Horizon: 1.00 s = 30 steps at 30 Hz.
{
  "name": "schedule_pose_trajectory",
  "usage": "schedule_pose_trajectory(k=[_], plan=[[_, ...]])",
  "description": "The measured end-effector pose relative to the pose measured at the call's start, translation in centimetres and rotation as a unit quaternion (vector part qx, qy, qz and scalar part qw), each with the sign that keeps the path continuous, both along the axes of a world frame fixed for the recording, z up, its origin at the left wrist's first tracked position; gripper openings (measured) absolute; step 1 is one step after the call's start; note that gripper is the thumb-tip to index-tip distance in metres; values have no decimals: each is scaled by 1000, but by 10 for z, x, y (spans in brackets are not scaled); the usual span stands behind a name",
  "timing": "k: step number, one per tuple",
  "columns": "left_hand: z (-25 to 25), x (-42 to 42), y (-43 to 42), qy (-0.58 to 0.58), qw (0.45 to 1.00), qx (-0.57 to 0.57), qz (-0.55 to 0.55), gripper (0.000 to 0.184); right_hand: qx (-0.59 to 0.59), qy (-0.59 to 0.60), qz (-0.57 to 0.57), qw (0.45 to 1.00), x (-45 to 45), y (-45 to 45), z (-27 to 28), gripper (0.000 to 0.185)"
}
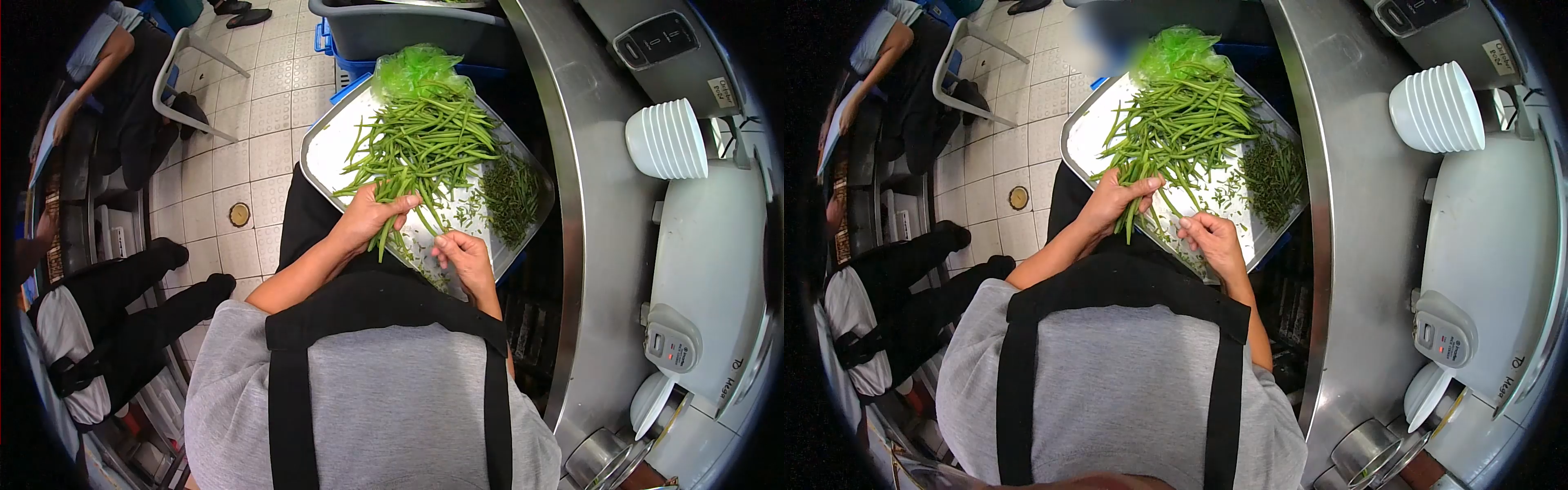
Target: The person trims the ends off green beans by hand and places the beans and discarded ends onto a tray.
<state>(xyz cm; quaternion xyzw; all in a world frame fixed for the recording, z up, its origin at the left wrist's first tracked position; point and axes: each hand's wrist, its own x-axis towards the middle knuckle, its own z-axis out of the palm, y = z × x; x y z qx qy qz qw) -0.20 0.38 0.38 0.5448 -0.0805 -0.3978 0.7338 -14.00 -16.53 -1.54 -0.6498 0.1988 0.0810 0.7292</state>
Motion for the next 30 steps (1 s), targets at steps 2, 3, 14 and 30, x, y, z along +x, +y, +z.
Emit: schedule_pose_trajectory(k=[2, 3, 14, 30], plan=[[-1, 0, 1, 6, 1000, -4, 7, 16, 67, -32, -2, 997, -1, 1, 9, 24], [-1, 1, 1, 10, 1000, -5, 10, 17, 88, -37, -2, 995, 0, 2, 12, 24], [-7, -7, 0, -39, 999, 11, -12, 17, -529, -48, -43, 846, 14, 14, -8, 13], [-13, 8, 9, 95, 994, -5, 47, 15, -491, -46, 10, 870, 19, 14, -22, 13]])
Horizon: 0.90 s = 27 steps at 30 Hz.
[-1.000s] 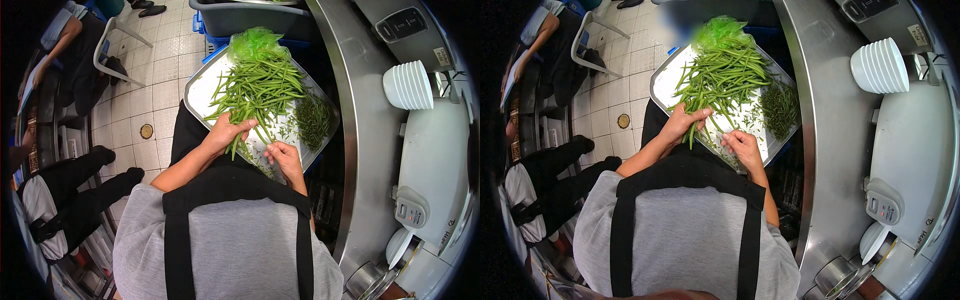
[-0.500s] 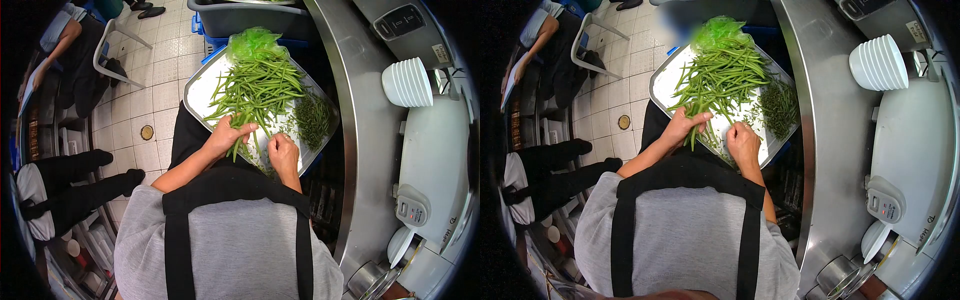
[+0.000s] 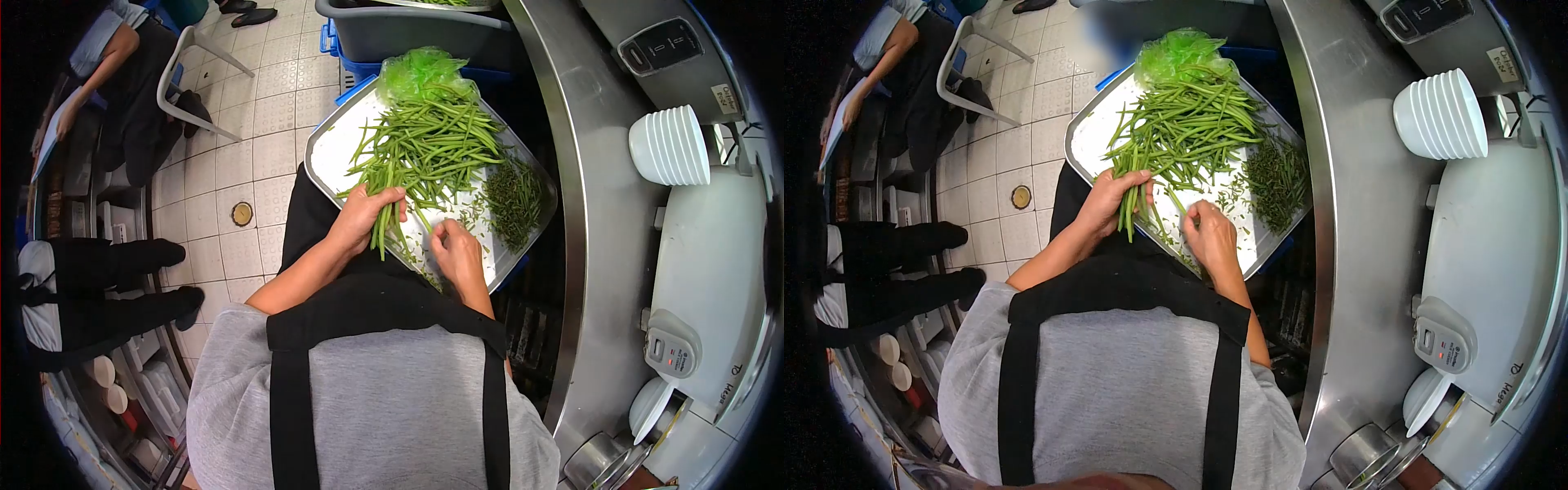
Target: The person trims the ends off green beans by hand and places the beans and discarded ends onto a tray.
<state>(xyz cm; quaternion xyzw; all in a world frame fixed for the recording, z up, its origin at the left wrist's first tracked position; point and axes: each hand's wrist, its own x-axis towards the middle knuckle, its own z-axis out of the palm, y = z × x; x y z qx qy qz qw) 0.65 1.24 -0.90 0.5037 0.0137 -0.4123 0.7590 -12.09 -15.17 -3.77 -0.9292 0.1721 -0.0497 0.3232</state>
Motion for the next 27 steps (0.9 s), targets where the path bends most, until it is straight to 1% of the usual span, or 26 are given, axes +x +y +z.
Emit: schedule_pose_trajectory(k=[2, 3, 5, 8, 9, 12, 16, 18, 19, 21, 24, 27], plan=[[-10, 0, -2, -10, 1000, 14, -3, 15, 118, 23, -26, 992, -8, 4, 20, 12], [-14, 0, -4, -11, 1000, 20, -9, 15, 138, -17, -33, 990, -12, 6, 23, 13], [-25, -4, -9, -3, 999, 24, -22, 17, 144, -17, -40, 989, -17, 7, 36, 13], [-7, -11, -13, 9, 997, 27, -71, 17, 165, -42, -53, 984, -18, 9, 36, 13], [-5, -13, -13, 22, 996, 9, -86, 20, 174, -53, -56, 982, -17, 10, 33, 13], [-4, -16, -13, -18, 994, 14, -109, 20, 186, -86, -45, 978, -12, 14, 31, 13], [-4, -17, -12, -51, 990, 18, -127, 19, 217, -53, -9, 975, -10, 15, 36, 13], [-7, -17, -12, -93, 985, 17, -146, 19, 227, -42, 15, 973, -11, 11, 37, 14], [-8, -17, -13, -114, 981, 17, -155, 19, 229, -54, -3, 972, -10, 9, 36, 14], [-7, -17, -12, -117, 975, 23, -187, 19, 234, -77, -39, 968, -9, 5, 32, 15], [-8, -17, -14, -123, 968, 10, -219, 20, 316, -97, -74, 941, -7, 2, 29, 15], [-15, -17, -15, -132, 958, 12, -252, 22, 364, -96, -69, 924, -6, 0, 24, 15]])
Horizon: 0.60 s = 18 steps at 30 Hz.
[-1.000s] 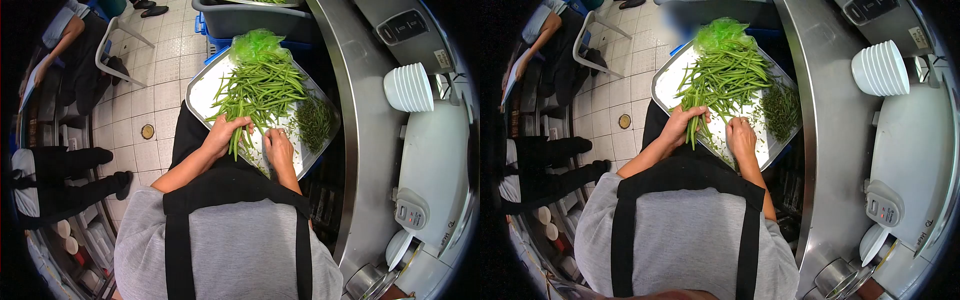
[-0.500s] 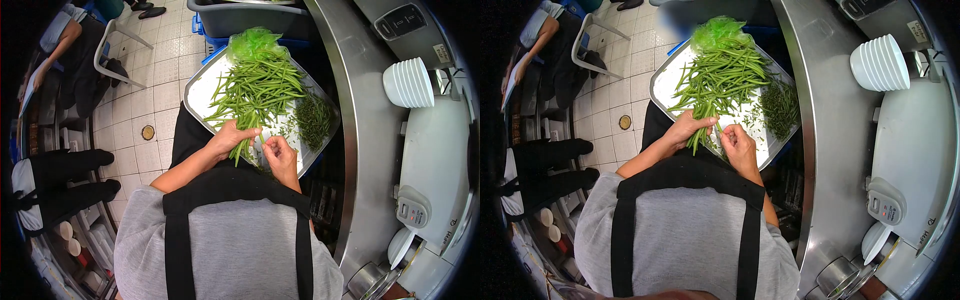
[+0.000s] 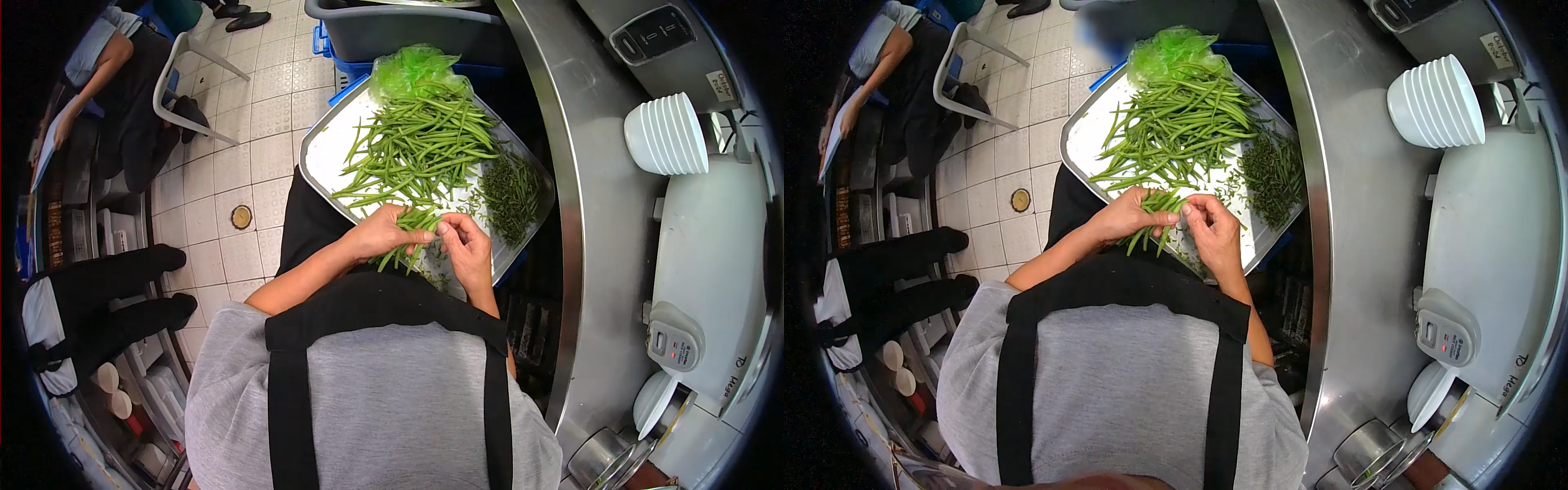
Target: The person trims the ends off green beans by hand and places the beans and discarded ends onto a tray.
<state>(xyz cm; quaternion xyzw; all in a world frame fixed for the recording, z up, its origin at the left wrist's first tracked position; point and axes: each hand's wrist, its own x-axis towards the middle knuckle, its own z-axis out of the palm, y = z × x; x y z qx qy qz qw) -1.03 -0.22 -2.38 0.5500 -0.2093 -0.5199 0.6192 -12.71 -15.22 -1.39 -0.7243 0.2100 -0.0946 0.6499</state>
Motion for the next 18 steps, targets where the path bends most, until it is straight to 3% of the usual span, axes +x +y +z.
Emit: schedule_pose_trajectory(k=[4, 18], plan=[[3, 3, 1, 8, 1000, 7, -18, 24, 48, 5, 11, 999, 0, -2, 3, 13], [-1, 0, -3, -31, 999, 41, -5, 22, 24, 26, 15, 999, -2, -10, 0, 12]])
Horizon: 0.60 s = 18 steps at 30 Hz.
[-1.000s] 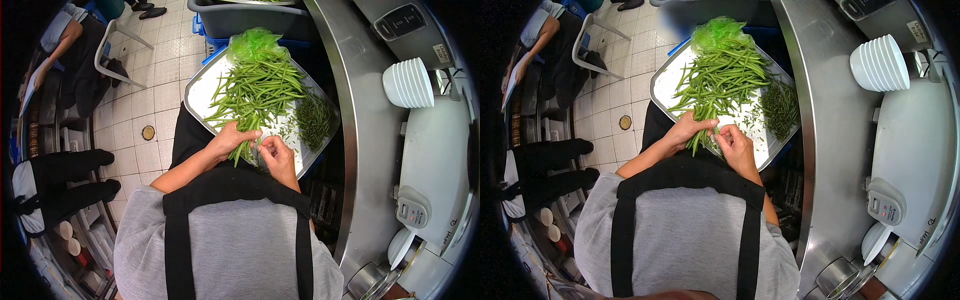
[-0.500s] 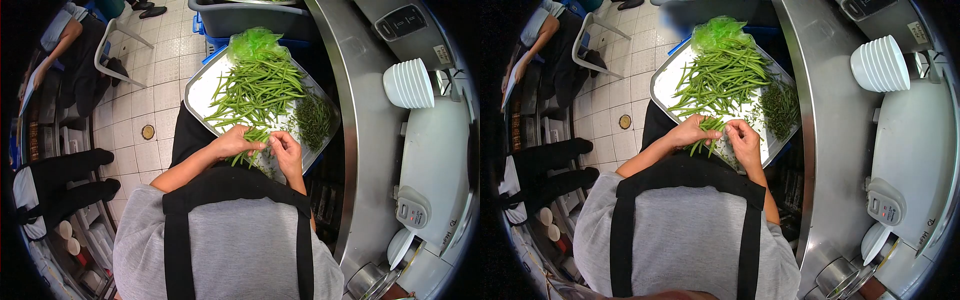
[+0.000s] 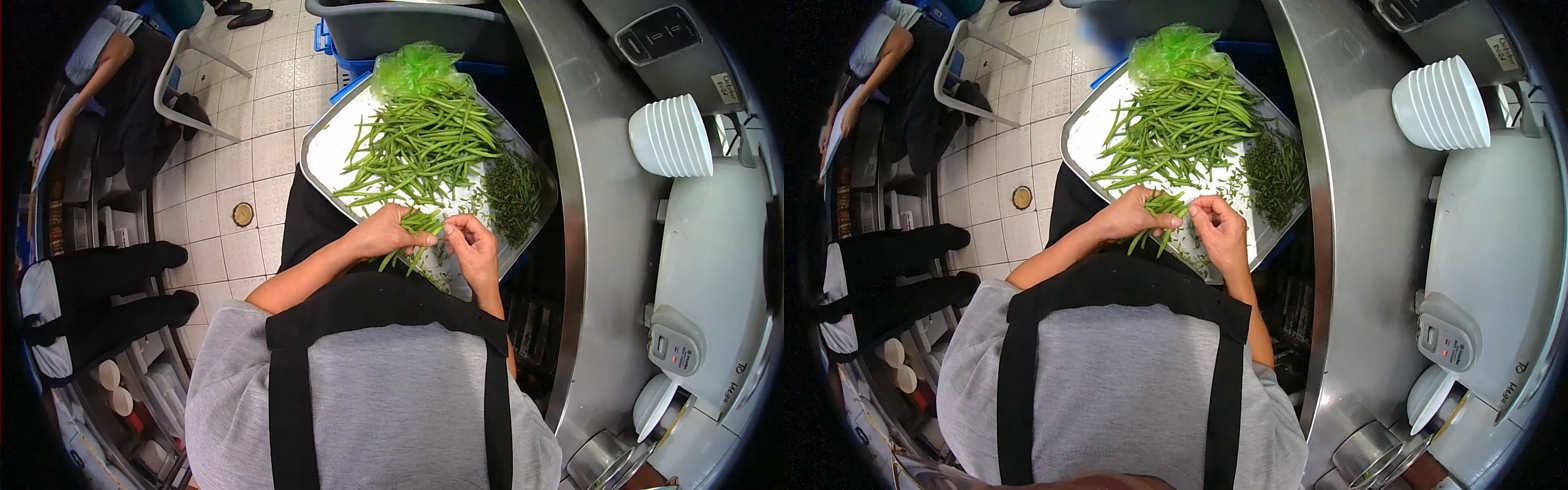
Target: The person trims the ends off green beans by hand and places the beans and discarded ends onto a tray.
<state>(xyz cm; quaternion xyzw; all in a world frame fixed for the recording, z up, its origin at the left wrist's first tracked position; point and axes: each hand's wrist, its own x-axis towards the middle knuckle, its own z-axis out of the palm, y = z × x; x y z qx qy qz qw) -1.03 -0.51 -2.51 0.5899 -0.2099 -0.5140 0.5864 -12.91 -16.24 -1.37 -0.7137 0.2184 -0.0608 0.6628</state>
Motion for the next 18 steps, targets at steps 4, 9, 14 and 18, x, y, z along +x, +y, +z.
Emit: schedule_pose_trajectory(k=[4, 9, 14, 18], plan=[[-2, -1, -1, 4, 1000, 0, 9, 22, -7, 1, -1, 1000, -1, -1, 5, 12], [1, 0, -1, 8, 1000, 15, 1, 20, -160, -15, 20, 987, -1, -2, 12, 8], [2, 1, -3, 0, 1000, 8, 0, 19, -313, -79, -17, 946, 5, 13, 18, 2], [9, 1, -1, -15, 999, 13, -27, 20, 93, -82, -127, 984, 1, -2, -18, 2]])
